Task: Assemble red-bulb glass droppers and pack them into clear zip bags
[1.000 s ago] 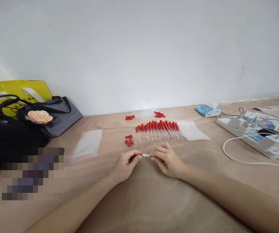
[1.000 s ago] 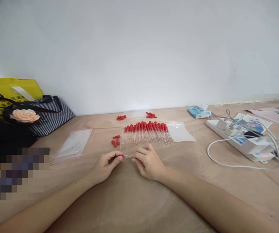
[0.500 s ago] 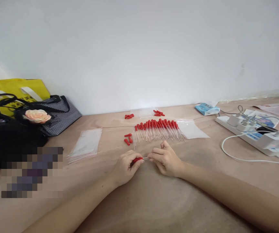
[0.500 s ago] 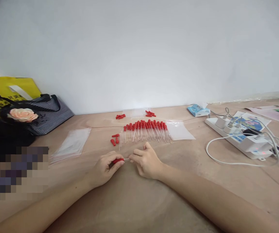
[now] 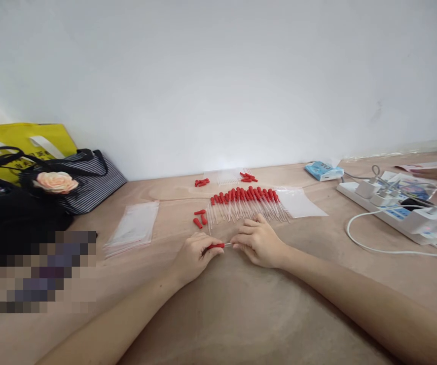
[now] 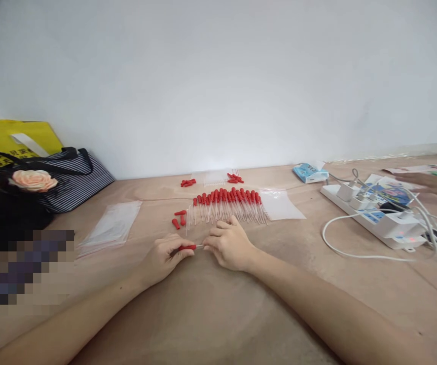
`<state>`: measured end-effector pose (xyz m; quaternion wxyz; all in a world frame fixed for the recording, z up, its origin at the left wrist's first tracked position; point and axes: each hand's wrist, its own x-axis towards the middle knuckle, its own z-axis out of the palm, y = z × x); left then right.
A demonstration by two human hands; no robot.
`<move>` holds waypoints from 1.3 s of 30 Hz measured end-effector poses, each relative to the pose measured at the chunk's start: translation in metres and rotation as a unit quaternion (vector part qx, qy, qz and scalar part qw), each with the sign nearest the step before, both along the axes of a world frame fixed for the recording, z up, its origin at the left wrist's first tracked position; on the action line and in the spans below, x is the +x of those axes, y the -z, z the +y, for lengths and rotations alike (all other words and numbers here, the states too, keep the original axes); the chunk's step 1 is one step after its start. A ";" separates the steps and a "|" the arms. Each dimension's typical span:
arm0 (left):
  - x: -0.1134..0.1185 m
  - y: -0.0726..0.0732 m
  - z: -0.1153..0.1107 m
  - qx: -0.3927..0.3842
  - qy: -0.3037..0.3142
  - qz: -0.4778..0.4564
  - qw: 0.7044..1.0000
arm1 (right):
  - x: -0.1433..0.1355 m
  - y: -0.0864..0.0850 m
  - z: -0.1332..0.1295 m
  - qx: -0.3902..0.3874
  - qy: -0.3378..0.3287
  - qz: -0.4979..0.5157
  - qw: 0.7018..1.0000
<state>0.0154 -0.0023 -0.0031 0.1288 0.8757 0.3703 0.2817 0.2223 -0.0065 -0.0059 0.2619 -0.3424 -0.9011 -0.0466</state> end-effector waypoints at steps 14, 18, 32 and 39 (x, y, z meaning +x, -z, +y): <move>-0.005 0.005 -0.002 0.045 0.058 -0.019 0.997 | 0.003 -0.004 -0.002 -0.072 -0.026 0.002 0.997; -0.006 0.006 0.000 0.030 0.074 -0.008 0.997 | 0.002 -0.009 -0.007 -0.096 -0.010 -0.014 0.995; -0.040 0.009 0.056 -0.010 -0.195 -0.068 0.978 | -0.055 -0.013 0.071 -0.166 0.313 0.132 0.926; -0.037 0.004 0.051 -0.027 -0.137 0.002 0.990 | -0.079 -0.007 0.088 -0.138 0.342 0.045 0.928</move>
